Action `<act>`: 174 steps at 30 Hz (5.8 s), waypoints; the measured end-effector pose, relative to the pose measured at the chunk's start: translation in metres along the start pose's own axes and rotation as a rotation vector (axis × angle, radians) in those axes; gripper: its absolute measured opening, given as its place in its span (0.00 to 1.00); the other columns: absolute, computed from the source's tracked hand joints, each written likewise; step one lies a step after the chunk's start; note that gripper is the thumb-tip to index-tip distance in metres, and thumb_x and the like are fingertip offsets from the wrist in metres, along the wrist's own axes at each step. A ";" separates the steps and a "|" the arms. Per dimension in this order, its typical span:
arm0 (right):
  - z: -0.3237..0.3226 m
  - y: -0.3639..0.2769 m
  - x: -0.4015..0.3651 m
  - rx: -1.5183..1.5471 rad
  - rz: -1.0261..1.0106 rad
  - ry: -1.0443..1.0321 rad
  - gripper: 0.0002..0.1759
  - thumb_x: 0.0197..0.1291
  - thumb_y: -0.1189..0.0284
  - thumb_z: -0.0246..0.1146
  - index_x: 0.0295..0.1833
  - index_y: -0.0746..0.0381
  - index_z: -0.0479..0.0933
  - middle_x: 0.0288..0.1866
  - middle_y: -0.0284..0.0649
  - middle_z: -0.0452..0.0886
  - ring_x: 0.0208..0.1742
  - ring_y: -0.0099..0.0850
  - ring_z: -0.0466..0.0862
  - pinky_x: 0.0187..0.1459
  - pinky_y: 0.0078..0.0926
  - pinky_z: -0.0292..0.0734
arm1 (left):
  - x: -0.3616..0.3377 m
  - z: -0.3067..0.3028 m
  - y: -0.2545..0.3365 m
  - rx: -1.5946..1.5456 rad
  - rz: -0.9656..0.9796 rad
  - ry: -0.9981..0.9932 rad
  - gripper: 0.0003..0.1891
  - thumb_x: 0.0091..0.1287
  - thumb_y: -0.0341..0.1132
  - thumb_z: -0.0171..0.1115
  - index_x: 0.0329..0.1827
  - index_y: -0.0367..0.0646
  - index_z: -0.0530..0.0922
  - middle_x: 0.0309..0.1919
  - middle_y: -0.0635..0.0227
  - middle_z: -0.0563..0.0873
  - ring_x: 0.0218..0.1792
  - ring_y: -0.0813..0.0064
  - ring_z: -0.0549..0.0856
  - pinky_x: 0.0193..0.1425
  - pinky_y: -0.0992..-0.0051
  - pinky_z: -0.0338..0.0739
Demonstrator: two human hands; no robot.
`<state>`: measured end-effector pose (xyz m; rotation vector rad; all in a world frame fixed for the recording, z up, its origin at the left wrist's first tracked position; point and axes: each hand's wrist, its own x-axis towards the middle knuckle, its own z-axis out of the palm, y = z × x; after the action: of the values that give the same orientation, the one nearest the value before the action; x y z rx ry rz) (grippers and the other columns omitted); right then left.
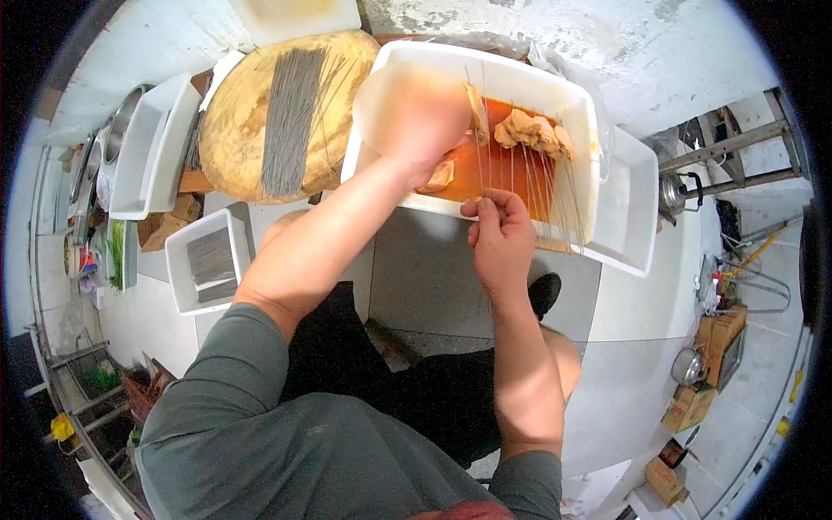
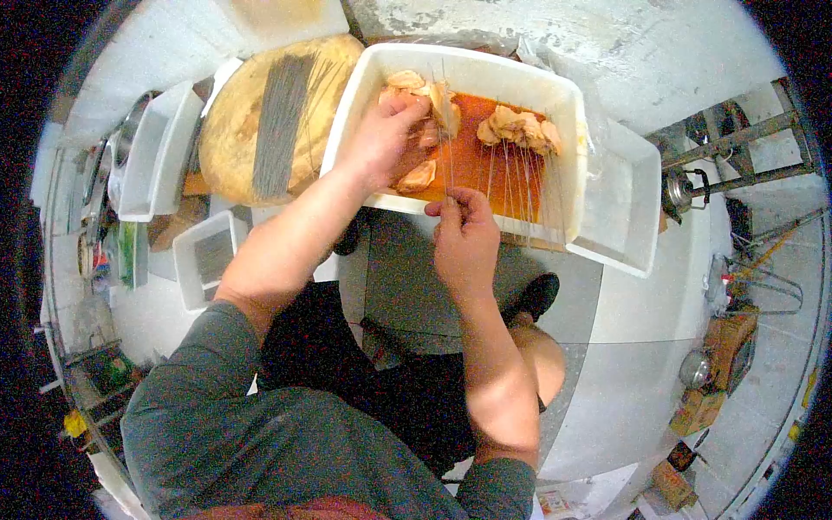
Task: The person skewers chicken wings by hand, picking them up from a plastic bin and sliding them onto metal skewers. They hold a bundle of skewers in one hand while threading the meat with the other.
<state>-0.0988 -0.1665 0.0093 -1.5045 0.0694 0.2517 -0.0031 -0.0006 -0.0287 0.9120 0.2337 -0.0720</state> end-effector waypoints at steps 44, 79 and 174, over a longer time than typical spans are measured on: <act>-0.018 0.006 -0.021 -0.497 -0.190 -0.001 0.11 0.65 0.74 0.57 0.49 0.66 0.79 0.26 0.38 0.79 0.27 0.23 0.78 0.33 0.20 0.73 | -0.006 0.000 0.061 -0.072 0.086 0.150 0.10 0.69 0.30 0.58 0.49 0.36 0.73 0.41 0.61 0.84 0.35 0.72 0.85 0.35 0.79 0.83; -0.020 0.005 -0.011 -0.117 0.135 -0.168 0.12 0.65 0.69 0.58 0.47 0.65 0.79 0.23 0.33 0.77 0.20 0.17 0.71 0.22 0.15 0.65 | -0.005 0.007 0.051 0.034 0.068 0.054 0.09 0.72 0.32 0.54 0.48 0.36 0.76 0.39 0.62 0.84 0.38 0.70 0.84 0.42 0.71 0.82; 0.011 0.000 -0.020 0.028 0.132 -0.033 0.07 0.69 0.72 0.54 0.46 0.63 0.76 0.21 0.27 0.68 0.18 0.13 0.64 0.19 0.11 0.58 | -0.008 0.014 0.048 -0.108 0.124 -0.039 0.09 0.72 0.29 0.52 0.52 0.38 0.73 0.44 0.63 0.82 0.40 0.72 0.84 0.45 0.73 0.82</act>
<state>-0.1197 -0.1585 0.0145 -1.4699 0.1456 0.3797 -0.0009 0.0177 0.0183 0.8151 0.1431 0.0368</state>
